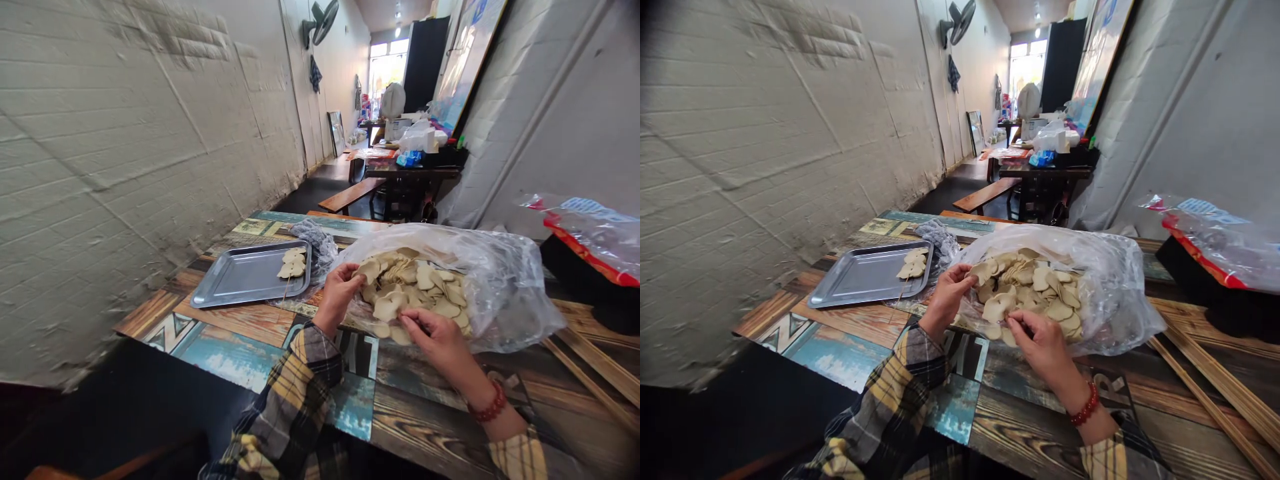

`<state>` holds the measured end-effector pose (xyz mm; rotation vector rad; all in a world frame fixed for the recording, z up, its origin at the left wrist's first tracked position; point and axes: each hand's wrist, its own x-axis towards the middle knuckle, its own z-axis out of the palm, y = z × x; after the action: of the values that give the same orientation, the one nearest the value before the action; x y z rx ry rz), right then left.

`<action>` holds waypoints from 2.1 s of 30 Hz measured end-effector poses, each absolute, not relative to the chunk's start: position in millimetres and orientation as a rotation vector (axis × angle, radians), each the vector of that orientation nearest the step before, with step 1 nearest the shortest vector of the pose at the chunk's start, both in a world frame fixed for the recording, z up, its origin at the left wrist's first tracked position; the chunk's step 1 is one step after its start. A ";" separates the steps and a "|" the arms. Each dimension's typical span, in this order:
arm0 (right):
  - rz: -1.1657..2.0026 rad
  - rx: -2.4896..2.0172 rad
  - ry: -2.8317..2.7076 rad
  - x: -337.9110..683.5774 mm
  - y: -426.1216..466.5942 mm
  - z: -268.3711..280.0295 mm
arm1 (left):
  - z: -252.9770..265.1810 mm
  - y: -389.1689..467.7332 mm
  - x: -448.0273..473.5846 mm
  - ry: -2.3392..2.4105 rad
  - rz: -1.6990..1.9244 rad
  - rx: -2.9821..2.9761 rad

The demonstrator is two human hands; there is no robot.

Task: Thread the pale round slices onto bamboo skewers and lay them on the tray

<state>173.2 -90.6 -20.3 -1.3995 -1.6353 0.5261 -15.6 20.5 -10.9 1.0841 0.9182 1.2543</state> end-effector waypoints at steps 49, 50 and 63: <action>0.433 -1.416 -1.695 171.1 -83.2 -37.0 | -10.7 11.9 -9.5 0.908 1.174 1.260; 0.429 -1.414 -1.690 171.0 -83.2 -36.9 | -10.0 11.6 -9.7 0.894 1.174 1.209; 0.310 -1.300 -1.696 174.7 -81.5 -47.9 | -13.6 14.6 -10.8 0.838 1.153 0.838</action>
<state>174.7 -81.5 -47.9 -1.3003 -1.6963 0.3103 -10.8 14.6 -13.6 0.8377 0.8380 1.1530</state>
